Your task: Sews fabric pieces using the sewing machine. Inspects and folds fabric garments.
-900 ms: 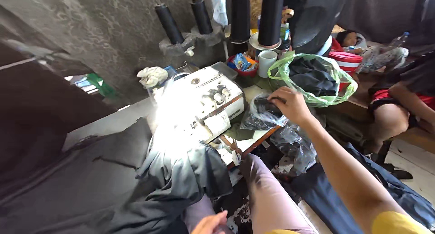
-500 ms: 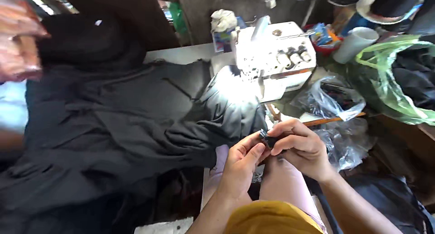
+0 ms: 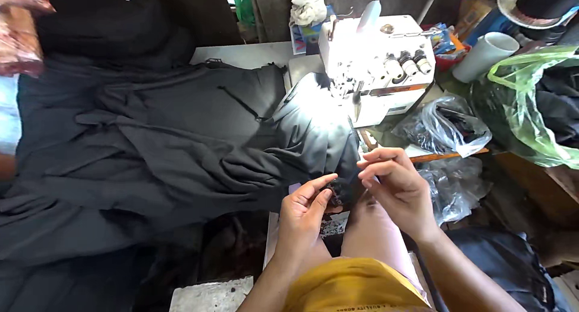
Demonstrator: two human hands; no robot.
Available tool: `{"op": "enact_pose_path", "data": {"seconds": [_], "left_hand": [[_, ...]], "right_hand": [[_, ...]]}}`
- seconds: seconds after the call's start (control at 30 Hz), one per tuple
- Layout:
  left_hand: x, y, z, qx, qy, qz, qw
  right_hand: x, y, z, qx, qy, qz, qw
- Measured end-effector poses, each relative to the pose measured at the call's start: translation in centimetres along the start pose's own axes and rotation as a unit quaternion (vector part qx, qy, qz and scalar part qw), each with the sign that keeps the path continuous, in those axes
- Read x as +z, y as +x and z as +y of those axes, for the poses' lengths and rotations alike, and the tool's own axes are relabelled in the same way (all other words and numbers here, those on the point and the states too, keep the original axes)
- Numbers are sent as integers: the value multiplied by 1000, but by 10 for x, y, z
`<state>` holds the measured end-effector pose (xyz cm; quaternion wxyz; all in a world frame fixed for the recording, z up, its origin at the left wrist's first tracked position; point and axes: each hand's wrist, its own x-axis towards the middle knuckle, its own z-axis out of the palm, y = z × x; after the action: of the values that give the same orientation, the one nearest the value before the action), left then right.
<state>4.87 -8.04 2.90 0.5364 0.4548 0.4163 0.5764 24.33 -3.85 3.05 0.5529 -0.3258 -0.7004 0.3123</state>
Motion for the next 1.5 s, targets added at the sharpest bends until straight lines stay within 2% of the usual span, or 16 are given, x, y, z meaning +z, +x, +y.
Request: {"op": "enact_pose_path", "data": {"seconds": [0.07,0.2,0.3,0.63,0.93,1.17,1.33,1.5], "left_hand": [[0,-2,0,27,46,-4,999],[2,-3,-1,59,102,-18,993],[4,-5,-2,75,137,-26,987],[3,-5,-3,86,161,-28,983],[3,-5,-5,60,170,-44,983],[2,-2,-11,-8,90,-34,995],[11,-3,-22,60,100,26,993],[8,-1,-25,116,136,18,984]], "right_hand": [[-4,-3,-3,56,25,-2,998],[1,-10,-10,156,34,-87,983],[11,-14,-11,201,64,-79,974],[22,-16,-4,246,191,-14,950],[19,-18,0,227,162,0,960],[21,-18,-3,264,205,9,942],[24,-20,-7,304,267,35,914],[26,-18,-10,320,284,47,903]]}}
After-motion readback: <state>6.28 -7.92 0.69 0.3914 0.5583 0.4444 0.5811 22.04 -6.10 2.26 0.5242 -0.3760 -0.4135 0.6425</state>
